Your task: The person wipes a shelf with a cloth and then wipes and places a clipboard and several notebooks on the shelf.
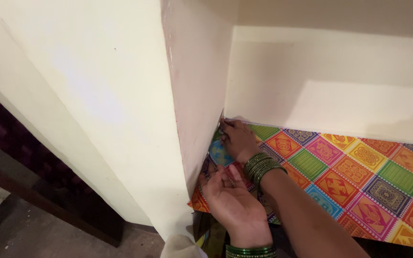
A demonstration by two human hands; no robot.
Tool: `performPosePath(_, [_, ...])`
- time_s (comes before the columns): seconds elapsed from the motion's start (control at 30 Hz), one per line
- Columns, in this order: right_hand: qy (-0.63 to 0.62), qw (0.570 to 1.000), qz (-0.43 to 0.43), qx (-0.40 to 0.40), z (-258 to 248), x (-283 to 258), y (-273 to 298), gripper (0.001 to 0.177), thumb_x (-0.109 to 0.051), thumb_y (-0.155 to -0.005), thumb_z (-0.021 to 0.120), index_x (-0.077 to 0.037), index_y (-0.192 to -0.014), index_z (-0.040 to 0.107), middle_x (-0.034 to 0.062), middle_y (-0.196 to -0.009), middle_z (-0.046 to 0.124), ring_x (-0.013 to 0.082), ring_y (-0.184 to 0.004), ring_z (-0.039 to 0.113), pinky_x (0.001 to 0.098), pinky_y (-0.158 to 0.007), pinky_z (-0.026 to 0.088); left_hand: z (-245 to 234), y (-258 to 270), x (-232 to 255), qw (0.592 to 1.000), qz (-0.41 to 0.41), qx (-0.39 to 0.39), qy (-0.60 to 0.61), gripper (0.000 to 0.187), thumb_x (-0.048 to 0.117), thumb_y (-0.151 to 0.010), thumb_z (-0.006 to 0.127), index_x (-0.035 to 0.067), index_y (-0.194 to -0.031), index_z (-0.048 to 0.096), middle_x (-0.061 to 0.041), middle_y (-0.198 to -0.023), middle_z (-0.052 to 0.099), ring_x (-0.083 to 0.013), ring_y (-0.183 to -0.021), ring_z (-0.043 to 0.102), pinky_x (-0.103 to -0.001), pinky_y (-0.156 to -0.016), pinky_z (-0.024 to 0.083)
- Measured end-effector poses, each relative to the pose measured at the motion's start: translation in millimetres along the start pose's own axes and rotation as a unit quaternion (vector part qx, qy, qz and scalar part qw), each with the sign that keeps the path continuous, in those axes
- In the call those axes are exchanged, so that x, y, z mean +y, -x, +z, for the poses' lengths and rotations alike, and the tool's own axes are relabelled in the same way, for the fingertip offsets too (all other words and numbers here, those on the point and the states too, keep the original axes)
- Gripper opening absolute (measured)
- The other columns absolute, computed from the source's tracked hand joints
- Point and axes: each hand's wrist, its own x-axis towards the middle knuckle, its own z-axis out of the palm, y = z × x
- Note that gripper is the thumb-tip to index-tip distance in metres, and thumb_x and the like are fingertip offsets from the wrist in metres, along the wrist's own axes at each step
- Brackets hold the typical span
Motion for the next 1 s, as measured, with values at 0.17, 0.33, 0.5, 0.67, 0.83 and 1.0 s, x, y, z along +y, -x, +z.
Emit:
performPosePath(0.17, [0.076,0.994,0.026,-0.073,-28.5,-9.2,2.7,0.039,-0.027,-0.09,0.065,-0.015,-0.127,0.066,0.0171,-0.133,0.054,0.0379,-0.126,0.051,0.0489,-0.107,0.043,-0.9,-3.5,-1.1,1.0,-0.003,-0.014,0.006,0.067,0.009,-0.089,0.052,0.005,-0.154,0.035,-0.01,-0.127,0.051,-0.0218,-0.11,0.053,-0.039,-0.098,0.05])
performPosePath(0.33, [0.046,0.995,-0.065,-0.059,-56.4,-20.4,48.0,0.041,-0.026,-0.092,0.061,-0.016,-0.132,0.065,0.0144,-0.127,0.06,0.0353,-0.121,0.057,0.0478,-0.102,0.047,0.1,2.7,-1.3,1.0,0.01,0.0,-0.018,0.069,0.004,-0.088,0.053,0.012,-0.154,0.032,-0.009,-0.128,0.052,-0.0201,-0.109,0.053,-0.036,-0.095,0.05])
performPosePath(0.5, [0.037,0.991,-0.13,-0.022,-61.4,-13.5,68.1,0.043,-0.028,-0.095,0.06,-0.011,-0.134,0.062,0.0158,-0.135,0.059,0.0368,-0.122,0.056,0.0488,-0.102,0.045,-0.2,18.8,0.0,0.999,0.019,0.006,-0.038,0.062,0.012,-0.093,0.05,0.006,-0.152,0.035,-0.011,-0.138,0.052,-0.0213,-0.118,0.055,-0.037,-0.101,0.048])
performPosePath(0.67, [0.029,0.992,-0.115,-0.038,-64.4,-1.8,77.8,0.042,-0.024,-0.096,0.057,-0.014,-0.137,0.062,0.0149,-0.132,0.061,0.0342,-0.122,0.059,0.0448,-0.102,0.048,-9.7,37.3,-9.9,0.989,0.084,-0.042,-0.111,0.07,0.001,-0.089,0.048,0.003,-0.156,0.027,-0.012,-0.144,0.049,-0.0214,-0.129,0.051,-0.039,-0.112,0.039])
performPosePath(0.83, [0.02,0.991,-0.114,-0.061,-75.7,9.0,81.4,0.041,-0.024,-0.094,0.058,-0.017,-0.133,0.065,0.0124,-0.125,0.063,0.0323,-0.118,0.061,0.0437,-0.098,0.051,-26.0,60.7,0.3,0.978,0.141,-0.053,-0.142,0.076,0.002,-0.087,0.048,0.005,-0.158,0.021,-0.012,-0.147,0.048,-0.0207,-0.128,0.052,-0.04,-0.108,0.041])
performPosePath(1.0, [0.009,0.991,-0.109,-0.083,-81.4,12.0,82.1,0.037,-0.022,-0.096,0.057,-0.017,-0.132,0.066,0.0122,-0.12,0.064,0.0331,-0.115,0.06,0.0452,-0.097,0.05,-31.3,60.2,8.7,0.975,0.126,0.005,-0.184,0.077,0.004,-0.088,0.049,0.005,-0.158,0.018,-0.016,-0.144,0.052,-0.0252,-0.122,0.058,-0.039,-0.104,0.046])
